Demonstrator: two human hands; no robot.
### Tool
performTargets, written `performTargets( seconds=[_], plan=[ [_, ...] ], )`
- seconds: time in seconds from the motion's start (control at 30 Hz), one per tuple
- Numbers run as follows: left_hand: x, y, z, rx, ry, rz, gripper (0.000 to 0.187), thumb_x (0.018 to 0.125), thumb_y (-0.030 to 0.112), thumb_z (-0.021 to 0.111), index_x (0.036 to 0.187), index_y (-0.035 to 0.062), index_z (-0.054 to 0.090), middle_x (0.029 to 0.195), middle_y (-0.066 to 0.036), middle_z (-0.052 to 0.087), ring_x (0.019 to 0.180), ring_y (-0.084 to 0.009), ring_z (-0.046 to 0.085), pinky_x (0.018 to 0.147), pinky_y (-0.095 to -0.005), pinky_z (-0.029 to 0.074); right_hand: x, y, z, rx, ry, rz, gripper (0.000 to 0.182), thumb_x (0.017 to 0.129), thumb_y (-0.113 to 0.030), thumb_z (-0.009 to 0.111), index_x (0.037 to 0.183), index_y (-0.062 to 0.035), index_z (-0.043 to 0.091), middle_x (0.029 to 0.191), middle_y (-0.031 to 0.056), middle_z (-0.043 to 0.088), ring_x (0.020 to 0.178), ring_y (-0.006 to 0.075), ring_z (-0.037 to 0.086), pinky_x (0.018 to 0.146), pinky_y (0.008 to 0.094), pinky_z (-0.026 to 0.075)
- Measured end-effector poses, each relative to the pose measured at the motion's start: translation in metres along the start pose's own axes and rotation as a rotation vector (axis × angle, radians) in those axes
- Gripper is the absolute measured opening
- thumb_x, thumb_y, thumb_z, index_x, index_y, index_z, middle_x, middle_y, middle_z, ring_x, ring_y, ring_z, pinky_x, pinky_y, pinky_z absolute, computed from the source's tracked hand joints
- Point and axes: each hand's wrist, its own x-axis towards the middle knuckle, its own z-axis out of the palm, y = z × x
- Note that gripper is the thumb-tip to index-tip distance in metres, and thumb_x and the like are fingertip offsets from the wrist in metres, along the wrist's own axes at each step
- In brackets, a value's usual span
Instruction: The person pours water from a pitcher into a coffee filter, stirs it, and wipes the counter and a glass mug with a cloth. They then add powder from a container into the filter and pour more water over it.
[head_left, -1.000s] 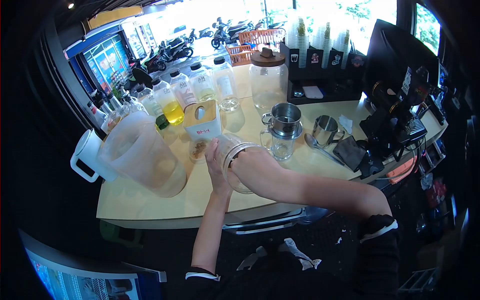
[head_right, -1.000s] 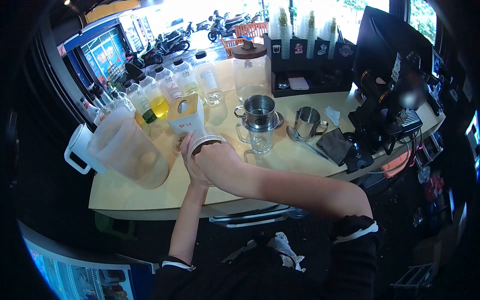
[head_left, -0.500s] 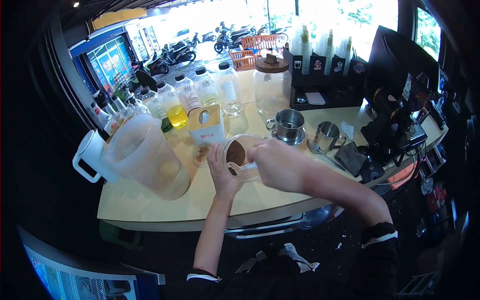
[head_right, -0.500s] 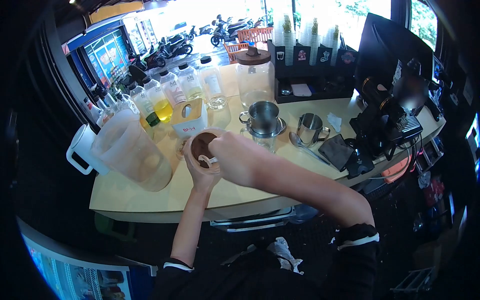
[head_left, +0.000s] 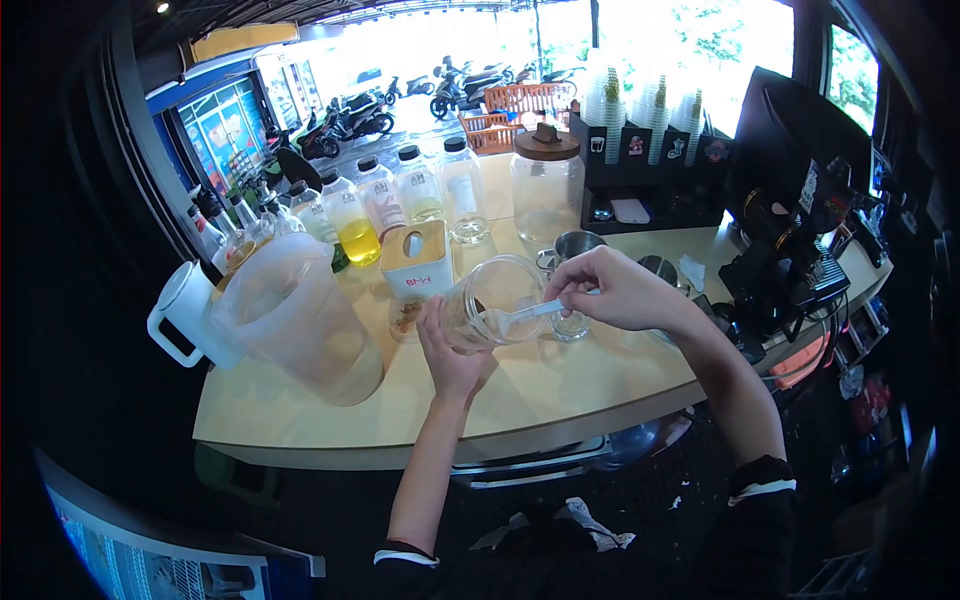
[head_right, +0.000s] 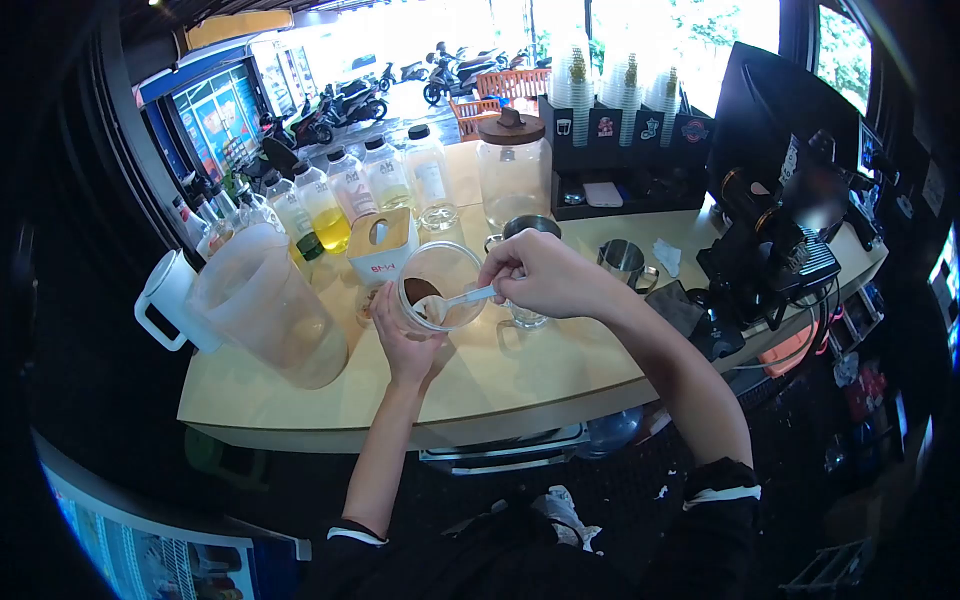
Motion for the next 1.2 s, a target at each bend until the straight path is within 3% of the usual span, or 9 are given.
performTargets(
  seconds=[0.07, 0.17, 0.23, 0.47, 0.73, 1.03, 1.2],
  plan=[
    [0.000, 0.000, 0.000, -0.002, 0.000, -0.003, 0.107, 0.044, 0.006, 0.086, 0.137, 0.0080, 0.032, 0.128, -0.013, 0.039, 0.121, -0.0328, 0.040, 0.104, -0.0438, 0.035, -0.002, -0.001, 0.000, -0.022, -0.015, 0.034, 0.018, 0.081, 0.001, 0.052, 0.091, 0.0044, 0.066, 0.077, 0.0059, 0.064, 0.071, 0.0088, 0.060, 0.067, 0.0242, 0.047],
    [-0.001, 0.000, -0.001, -0.012, -0.013, 0.000, 0.106, 0.045, 0.007, 0.086, 0.137, 0.0079, 0.032, 0.129, -0.013, 0.038, 0.122, -0.0330, 0.040, 0.105, -0.0438, 0.035, -0.004, 0.004, 0.001, -0.010, 0.016, -0.025, 0.023, 0.078, -0.003, 0.048, 0.088, 0.0053, 0.067, 0.070, 0.0081, 0.065, 0.063, 0.0107, 0.058, 0.059, 0.0243, 0.046],
    [-0.001, 0.000, -0.001, -0.035, -0.007, -0.023, 0.106, 0.046, 0.008, 0.086, 0.137, 0.0078, 0.031, 0.129, -0.014, 0.038, 0.122, -0.0332, 0.039, 0.105, -0.0440, 0.034, -0.004, 0.002, -0.002, 0.006, -0.009, 0.081, 0.019, 0.081, 0.002, 0.053, 0.093, 0.0044, 0.067, 0.078, 0.0053, 0.065, 0.073, 0.0081, 0.060, 0.068, 0.0230, 0.047],
    [0.001, 0.004, -0.003, 0.019, 0.004, 0.014, 0.102, 0.050, 0.012, 0.087, 0.136, 0.0077, 0.031, 0.126, -0.016, 0.040, 0.119, -0.0354, 0.041, 0.102, -0.0444, 0.037, -0.007, 0.007, -0.005, 0.048, -0.027, 0.056, 0.019, 0.081, 0.003, 0.052, 0.093, 0.0046, 0.067, 0.080, 0.0050, 0.065, 0.072, 0.0073, 0.059, 0.067, 0.0221, 0.047],
    [0.000, 0.002, -0.002, -0.027, 0.000, -0.001, 0.104, 0.048, 0.009, 0.086, 0.137, 0.0068, 0.030, 0.129, -0.014, 0.038, 0.121, -0.0333, 0.039, 0.104, -0.0447, 0.035, -0.011, 0.005, -0.010, 0.182, -0.070, 0.046, 0.021, 0.081, -0.001, 0.054, 0.097, 0.0020, 0.067, 0.075, 0.0025, 0.065, 0.065, 0.0025, 0.053, 0.058, 0.0179, 0.039],
    [0.000, 0.005, -0.003, -0.015, -0.013, -0.035, 0.105, 0.046, 0.012, 0.087, 0.135, 0.0072, 0.032, 0.126, -0.014, 0.039, 0.119, -0.0317, 0.040, 0.102, -0.0435, 0.035, -0.008, 0.009, -0.029, 0.415, -0.051, 0.124, 0.018, 0.082, -0.001, 0.057, 0.097, 0.0034, 0.067, 0.073, 0.0029, 0.065, 0.058, 0.0032, 0.050, 0.052, 0.0171, 0.039],
    [-0.001, 0.004, -0.002, -0.027, -0.012, -0.086, 0.102, 0.049, 0.018, 0.088, 0.133, 0.0041, 0.033, 0.123, -0.016, 0.041, 0.117, -0.0348, 0.042, 0.101, -0.0448, 0.037, -0.003, 0.011, -0.052, 0.368, -0.027, 0.109, 0.018, 0.083, -0.003, 0.059, 0.098, 0.0027, 0.067, 0.074, 0.0032, 0.065, 0.058, 0.0027, 0.051, 0.052, 0.0169, 0.040]
  ],
)
